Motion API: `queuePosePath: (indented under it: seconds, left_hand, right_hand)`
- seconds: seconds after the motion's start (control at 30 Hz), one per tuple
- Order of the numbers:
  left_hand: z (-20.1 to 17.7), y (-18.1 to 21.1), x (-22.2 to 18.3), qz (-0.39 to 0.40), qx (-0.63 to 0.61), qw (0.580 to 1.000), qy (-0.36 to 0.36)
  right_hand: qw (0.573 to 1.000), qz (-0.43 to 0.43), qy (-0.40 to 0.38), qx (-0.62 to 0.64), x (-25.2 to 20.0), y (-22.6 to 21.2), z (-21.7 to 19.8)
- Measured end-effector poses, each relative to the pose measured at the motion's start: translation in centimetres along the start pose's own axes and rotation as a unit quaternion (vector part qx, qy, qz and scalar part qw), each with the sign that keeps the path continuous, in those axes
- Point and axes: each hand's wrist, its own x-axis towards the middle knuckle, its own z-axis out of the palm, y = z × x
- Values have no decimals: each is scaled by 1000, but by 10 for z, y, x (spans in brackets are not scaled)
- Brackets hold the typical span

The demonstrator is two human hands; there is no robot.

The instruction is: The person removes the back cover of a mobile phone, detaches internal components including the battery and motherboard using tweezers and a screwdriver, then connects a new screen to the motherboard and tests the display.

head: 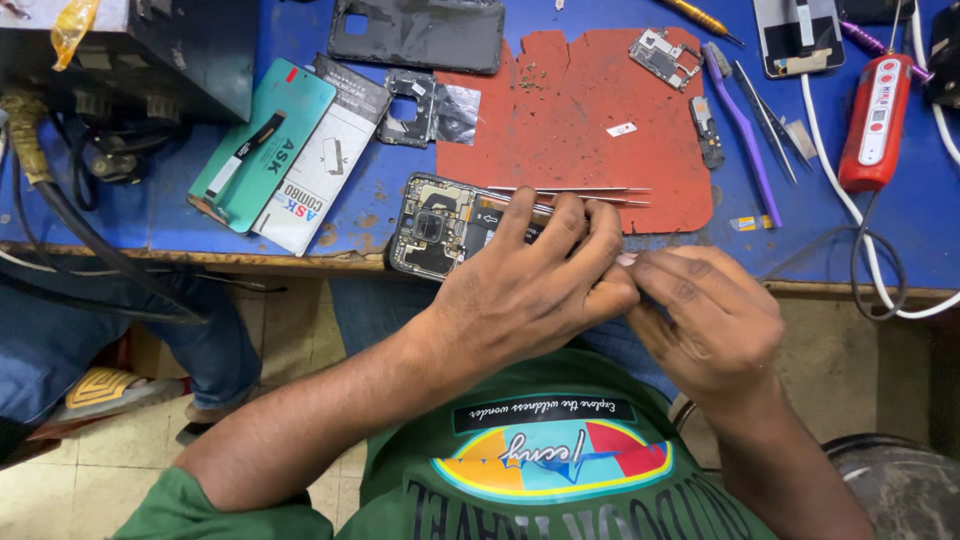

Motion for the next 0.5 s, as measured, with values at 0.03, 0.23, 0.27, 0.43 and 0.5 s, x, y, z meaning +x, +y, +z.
queuePosePath:
  seconds: [0.03, 0.23, 0.27, 0.43, 0.5]
  left_hand:
    - [1, 0, 0, 0, -2, 1000, 2]
    - [4, 2, -2, 5, 26, 1000, 5]
    - [4, 2, -3, 6, 26, 1000, 5]
    - [8, 3, -3, 6, 17, 1000, 8]
    - [9, 3, -4, 7, 22, 1000, 11]
  right_hand:
    - [1000, 4, -1, 2, 0, 0, 0]
    - [999, 34, -8, 10, -1, 1, 0]
    - [999, 41, -7, 13, -2, 0, 0]
    - [999, 48, -4, 14, -3, 2, 1]
    - [999, 47, -2, 15, -4, 3, 2]
